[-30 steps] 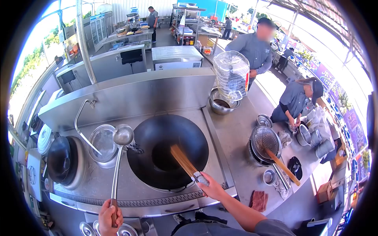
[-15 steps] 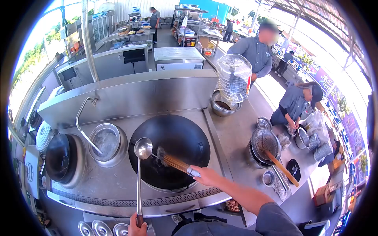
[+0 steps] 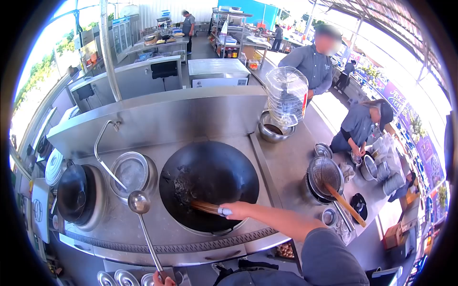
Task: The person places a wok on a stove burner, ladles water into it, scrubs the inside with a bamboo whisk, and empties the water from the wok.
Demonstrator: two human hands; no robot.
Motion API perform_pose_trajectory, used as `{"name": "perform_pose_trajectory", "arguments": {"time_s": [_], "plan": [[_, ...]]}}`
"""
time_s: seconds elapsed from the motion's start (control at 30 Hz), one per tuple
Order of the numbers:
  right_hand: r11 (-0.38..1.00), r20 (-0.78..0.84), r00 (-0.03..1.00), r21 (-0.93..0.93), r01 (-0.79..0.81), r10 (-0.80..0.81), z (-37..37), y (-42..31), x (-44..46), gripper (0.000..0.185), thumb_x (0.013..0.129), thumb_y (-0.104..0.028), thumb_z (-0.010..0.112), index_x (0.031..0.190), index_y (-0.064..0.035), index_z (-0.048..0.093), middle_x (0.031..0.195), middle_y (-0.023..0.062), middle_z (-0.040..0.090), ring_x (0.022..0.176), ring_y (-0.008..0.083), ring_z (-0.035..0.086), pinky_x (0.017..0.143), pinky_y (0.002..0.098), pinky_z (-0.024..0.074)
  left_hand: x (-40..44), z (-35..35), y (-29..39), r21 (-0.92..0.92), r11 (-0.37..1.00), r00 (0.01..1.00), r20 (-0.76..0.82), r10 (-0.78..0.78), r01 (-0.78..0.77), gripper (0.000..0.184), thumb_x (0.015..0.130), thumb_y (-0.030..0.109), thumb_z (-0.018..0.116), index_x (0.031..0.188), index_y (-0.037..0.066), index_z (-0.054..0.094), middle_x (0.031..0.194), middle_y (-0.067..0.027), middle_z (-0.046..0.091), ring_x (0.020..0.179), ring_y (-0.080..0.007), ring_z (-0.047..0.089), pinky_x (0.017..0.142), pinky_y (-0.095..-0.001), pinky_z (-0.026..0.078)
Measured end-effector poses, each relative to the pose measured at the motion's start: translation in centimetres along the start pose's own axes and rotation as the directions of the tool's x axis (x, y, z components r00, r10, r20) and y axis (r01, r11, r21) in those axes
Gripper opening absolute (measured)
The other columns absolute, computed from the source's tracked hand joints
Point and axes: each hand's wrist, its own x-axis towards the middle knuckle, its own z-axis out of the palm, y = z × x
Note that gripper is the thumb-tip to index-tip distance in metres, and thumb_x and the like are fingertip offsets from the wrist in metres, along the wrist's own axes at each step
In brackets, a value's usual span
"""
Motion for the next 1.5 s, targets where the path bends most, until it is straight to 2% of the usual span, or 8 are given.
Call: {"name": "perform_pose_trajectory", "arguments": {"time_s": [0.3, 0.5, 0.63, 0.9, 1.03, 1.2, 1.27, 1.5], "plan": [[0.999, -0.441, 0.897, 0.042, -0.002, 0.020, -1.5, 4.1, 8.7, 0.050, 0.085, -0.024, 0.068, 0.132, -0.0208, 0.051, 0.096, 0.0184, 0.070, 0.084, 0.0344, 0.070, 0.072, 0.0461, 0.0559, 2.5, 1.8, -7.8, -0.325, 0.890, 0.946, 0.172, -0.276, 0.319, 0.029, 0.092, 0.011, 0.057, 0.121, 0.009, 0.053, 0.063, -0.0004, 0.054, 0.045, -0.0088, 0.049, 0.036, -0.0218, 0.036], [0.984, 0.093, 0.996, 0.177, -0.011, -0.006, -0.9, -1.3, 0.5, 0.065, 0.088, -0.023, 0.066, 0.146, -0.0178, 0.039, 0.087, 0.0179, 0.069, 0.062, 0.0283, 0.068, 0.058, 0.0404, 0.0562, 3.6, 4.3, -9.9, -0.290, 0.860, 0.902, 0.233, -0.363, 0.420, 0.034, 0.093, 0.013, 0.057, 0.125, 0.011, 0.047, 0.062, 0.0034, 0.046, 0.042, -0.0054, 0.038, 0.034, -0.0211, 0.029], [0.920, -0.008, 0.997, -0.385, -0.080, 0.083, -5.4, 4.2, -0.5, 0.054, 0.083, -0.023, 0.068, 0.134, -0.0199, 0.052, 0.106, 0.0145, 0.069, 0.102, 0.0364, 0.066, 0.083, 0.0472, 0.0530, 5.5, 5.5, -15.0, -0.334, 0.908, 0.938, 0.314, -0.146, 0.253, 0.018, 0.094, 0.013, 0.054, 0.111, 0.010, 0.051, 0.059, 0.0021, 0.047, 0.041, -0.0063, 0.039, 0.033, -0.0225, 0.028], [0.971, -0.165, 0.981, 0.230, -0.064, 0.103, -0.8, -1.4, 6.6, 0.064, 0.088, -0.024, 0.064, 0.147, -0.0188, 0.039, 0.092, 0.0189, 0.069, 0.065, 0.0292, 0.069, 0.061, 0.0402, 0.0562, 11.3, 7.3, -26.4, 0.032, 0.999, 0.971, 0.233, -0.050, 0.043, 0.013, 0.093, 0.010, 0.052, 0.102, 0.002, 0.058, 0.064, -0.0071, 0.055, 0.040, -0.0145, 0.047, 0.032, -0.0288, 0.034], [0.987, 0.049, 0.999, 0.159, -0.013, 0.005, -1.2, -0.1, 2.2, 0.067, 0.090, -0.026, 0.063, 0.149, -0.0146, 0.035, 0.095, 0.0206, 0.068, 0.065, 0.0282, 0.068, 0.064, 0.0400, 0.0562, 8.0, 7.3, -16.1, 0.639, 0.718, 0.960, 0.218, 0.178, -0.278, 0.042, 0.090, 0.021, 0.054, 0.126, -0.001, 0.057, 0.106, -0.0265, 0.065, 0.084, -0.0406, 0.064, 0.076, -0.0466, 0.054], [0.992, -0.210, 0.977, 0.123, -0.006, 0.032, -0.4, 1.3, -4.2, 0.067, 0.090, -0.034, 0.064, 0.149, -0.0139, 0.037, 0.110, 0.0229, 0.066, 0.095, 0.0352, 0.066, 0.090, 0.0443, 0.0499, 6.5, 9.5, -4.9, 0.567, 0.806, 0.958, 0.287, -0.002, -0.168, 0.049, 0.088, 0.033, 0.056, 0.130, 0.008, 0.059, 0.127, -0.0285, 0.058, 0.116, -0.0443, 0.056, 0.098, -0.0479, 0.046], [0.979, -0.340, 0.940, 0.200, 0.044, 0.028, 0.2, 1.3, -6.6, 0.067, 0.091, -0.033, 0.064, 0.149, -0.0132, 0.036, 0.105, 0.0209, 0.067, 0.088, 0.0318, 0.067, 0.084, 0.0421, 0.0513, 6.1, 11.6, -2.0, 0.234, 0.702, 0.738, 0.288, 0.610, -0.672, 0.026, 0.085, 0.009, 0.060, 0.110, 0.001, 0.058, 0.084, -0.0183, 0.062, 0.068, -0.0302, 0.063, 0.061, -0.0387, 0.053], [0.780, -0.312, 0.900, 0.623, -0.047, 0.304, 0.7, -0.7, -14.3, 0.066, 0.093, -0.031, 0.064, 0.150, -0.0135, 0.035, 0.092, 0.0113, 0.066, 0.070, 0.0196, 0.066, 0.068, 0.0346, 0.0539, 4.1, 18.6, 7.1, 0.147, 0.463, 0.469, 0.505, 0.724, -0.874, 0.028, 0.079, 0.010, 0.068, 0.105, 0.001, 0.066, 0.109, -0.0170, 0.061, 0.101, -0.0351, 0.059, 0.089, -0.0427, 0.049]]}}
